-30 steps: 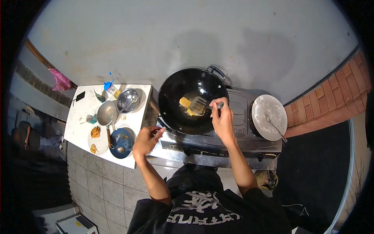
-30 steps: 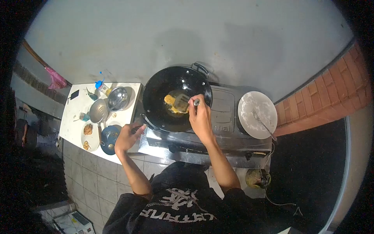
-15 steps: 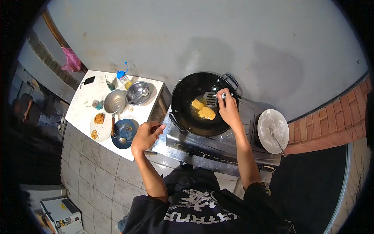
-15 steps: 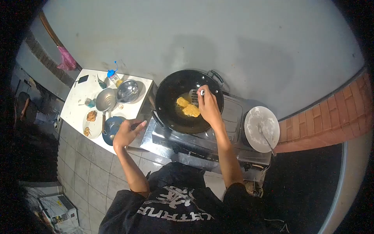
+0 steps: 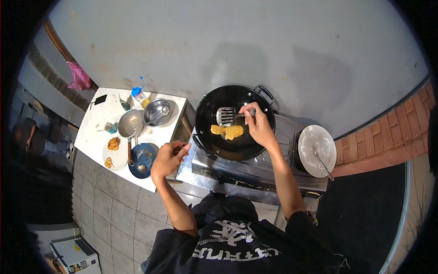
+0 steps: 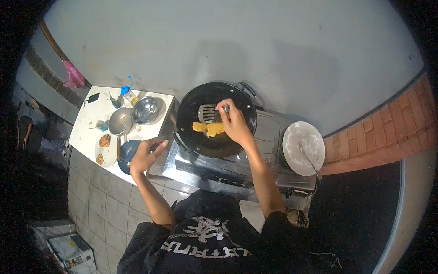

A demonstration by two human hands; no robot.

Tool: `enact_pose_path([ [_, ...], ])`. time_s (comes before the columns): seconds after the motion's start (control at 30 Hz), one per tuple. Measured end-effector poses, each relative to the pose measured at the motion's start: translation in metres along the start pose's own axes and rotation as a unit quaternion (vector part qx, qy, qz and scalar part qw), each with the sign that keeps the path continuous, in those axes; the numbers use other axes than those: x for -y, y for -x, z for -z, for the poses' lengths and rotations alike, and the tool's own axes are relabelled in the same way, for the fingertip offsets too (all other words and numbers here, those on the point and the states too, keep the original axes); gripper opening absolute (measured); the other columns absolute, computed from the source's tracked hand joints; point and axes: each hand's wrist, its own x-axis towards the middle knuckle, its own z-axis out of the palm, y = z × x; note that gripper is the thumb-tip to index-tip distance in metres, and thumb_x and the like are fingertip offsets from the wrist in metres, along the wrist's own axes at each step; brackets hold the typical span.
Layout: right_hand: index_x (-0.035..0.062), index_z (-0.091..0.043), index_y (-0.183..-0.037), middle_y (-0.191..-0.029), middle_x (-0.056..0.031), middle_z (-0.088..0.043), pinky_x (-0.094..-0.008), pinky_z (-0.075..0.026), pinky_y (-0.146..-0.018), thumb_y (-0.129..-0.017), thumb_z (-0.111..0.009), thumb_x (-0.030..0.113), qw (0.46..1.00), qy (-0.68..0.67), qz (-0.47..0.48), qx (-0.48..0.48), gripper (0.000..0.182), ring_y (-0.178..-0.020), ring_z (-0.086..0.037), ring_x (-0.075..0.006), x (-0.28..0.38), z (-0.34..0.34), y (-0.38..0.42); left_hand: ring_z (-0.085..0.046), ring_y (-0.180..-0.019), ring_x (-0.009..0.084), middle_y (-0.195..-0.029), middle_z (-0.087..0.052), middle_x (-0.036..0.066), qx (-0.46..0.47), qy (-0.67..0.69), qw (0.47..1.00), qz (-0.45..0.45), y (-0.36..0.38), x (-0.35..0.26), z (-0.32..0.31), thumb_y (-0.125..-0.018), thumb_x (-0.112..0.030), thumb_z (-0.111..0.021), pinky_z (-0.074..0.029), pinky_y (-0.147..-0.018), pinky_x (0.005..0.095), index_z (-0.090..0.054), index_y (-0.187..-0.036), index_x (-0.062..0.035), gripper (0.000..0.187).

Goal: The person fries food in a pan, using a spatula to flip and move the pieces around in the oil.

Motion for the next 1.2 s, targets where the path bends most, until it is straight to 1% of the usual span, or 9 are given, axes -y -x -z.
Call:
enact_pose_path([
  [0.07, 0.003, -0.051, -0.102, -0.084, -0.0025, -0.056, -0.0246, -0.042, -0.062, -0.103, -0.046, 0.009, 1.0, -0.022, 0.016, -0.007, 0.008, -0.066, -0.047, -0.0086, 0.001, -0.003, 0.002, -0.059, -0.062, 0.012, -0.074, -0.069, 0.008, 0.008, 0.001, 1.0, -0.001, -0.003, -0.002, -0.001, -0.094, -0.034, -0.066, -0.048, -0.059, 0.0278, -0.069, -0.102, 0.0048, 0.04],
  [0.17, 0.0033, -0.052, -0.102, -0.087, -0.0026, -0.057, -0.0244, -0.042, -0.063, -0.102, -0.047, 0.007, 0.999, -0.048, 0.013, -0.008, 0.006, -0.066, -0.047, -0.0088, 0.009, -0.004, 0.009, -0.06, -0.062, 0.0123, -0.073, -0.068, 0.01, 0.014, 0.006, 1.0, -0.017, -0.006, -0.002, -0.003, -0.094, -0.028, -0.066, -0.05, -0.058, 0.0276, -0.068, -0.1, 0.0064, 0.035],
  [0.43, -0.0006, -0.054, -0.098, -0.081, -0.0089, -0.059, -0.0266, -0.044, -0.061, -0.094, -0.057, -0.001, 0.992, 0.078, 0.05, -0.09, 0.005, -0.068, -0.054, -0.0123, 0.044, -0.003, 0.044, -0.059, -0.062, 0.012, -0.072, -0.067, 0.01, 0.02, 0.03, 0.999, -0.022, -0.014, 0.002, -0.007, -0.094, -0.029, -0.066, -0.049, -0.059, 0.0276, -0.068, -0.1, 0.0065, 0.035],
  [0.5, -0.0018, -0.051, -0.098, -0.081, -0.018, -0.058, -0.0333, -0.045, -0.057, -0.094, -0.059, 0.002, 0.989, 0.092, 0.026, -0.111, 0.01, -0.062, -0.057, -0.024, 0.043, -0.002, 0.051, -0.06, -0.063, 0.012, -0.073, -0.067, 0.01, 0.023, 0.031, 0.999, -0.024, -0.015, 0.003, -0.009, -0.094, -0.029, -0.066, -0.049, -0.059, 0.0276, -0.068, -0.1, 0.0065, 0.036],
  [0.57, -0.0014, -0.053, -0.096, -0.075, -0.015, -0.058, -0.0313, -0.044, -0.054, -0.095, -0.059, 0.003, 0.986, 0.085, 0.03, -0.139, 0.008, -0.059, -0.058, -0.0201, 0.025, -0.003, 0.055, -0.06, -0.063, 0.0121, -0.073, -0.068, 0.01, 0.023, 0.031, 0.999, -0.024, -0.016, 0.002, -0.009, -0.094, -0.029, -0.066, -0.049, -0.059, 0.0277, -0.068, -0.1, 0.0066, 0.036],
  [0.67, 0.0003, -0.054, -0.093, -0.065, -0.0063, -0.058, -0.027, -0.043, -0.049, -0.097, -0.057, 0.007, 0.971, 0.031, -0.048, -0.231, 0.009, -0.052, -0.057, -0.0106, 0.012, 0.0, 0.057, -0.06, -0.064, 0.0121, -0.073, -0.068, 0.01, 0.038, 0.003, 0.999, -0.025, -0.017, 0.001, -0.008, -0.094, -0.03, -0.066, -0.049, -0.059, 0.0274, -0.068, -0.101, 0.0066, 0.037],
  [0.8, -0.0004, -0.054, -0.094, -0.066, -0.0066, -0.06, -0.0271, -0.044, -0.049, -0.097, -0.057, 0.008, 0.968, 0.022, -0.055, -0.245, 0.01, -0.052, -0.059, -0.011, 0.0, 0.001, 0.059, -0.061, -0.065, 0.0123, -0.074, -0.068, 0.01, 0.035, 0.031, 0.999, -0.025, -0.019, 0.003, -0.008, -0.094, -0.031, -0.066, -0.049, -0.059, 0.0271, -0.068, -0.1, 0.0061, 0.037],
  [1.07, -0.0007, -0.048, -0.096, -0.078, -0.0127, -0.064, -0.033, -0.049, -0.066, -0.1, -0.049, 0.008, 0.969, 0.033, -0.08, -0.23, 0.01, -0.07, -0.063, -0.0222, -0.017, 0.0, 0.052, -0.06, -0.064, 0.0123, -0.074, -0.068, 0.01, 0.041, 0.025, 0.999, -0.015, -0.022, 0.001, -0.009, -0.094, -0.031, -0.067, -0.049, -0.059, 0.0269, -0.069, -0.103, 0.0056, 0.038],
  [1.2, -0.0007, -0.047, -0.095, -0.079, -0.0121, -0.063, -0.0314, -0.048, -0.066, -0.1, -0.049, 0.007, 0.977, 0.046, -0.038, -0.205, 0.01, -0.07, -0.062, -0.021, -0.028, 0.012, 0.045, -0.06, -0.064, 0.0124, -0.074, -0.068, 0.01, 0.045, 0.012, 0.999, -0.01, -0.021, -0.002, -0.008, -0.093, -0.031, -0.067, -0.049, -0.059, 0.0271, -0.069, -0.103, 0.0051, 0.038],
])
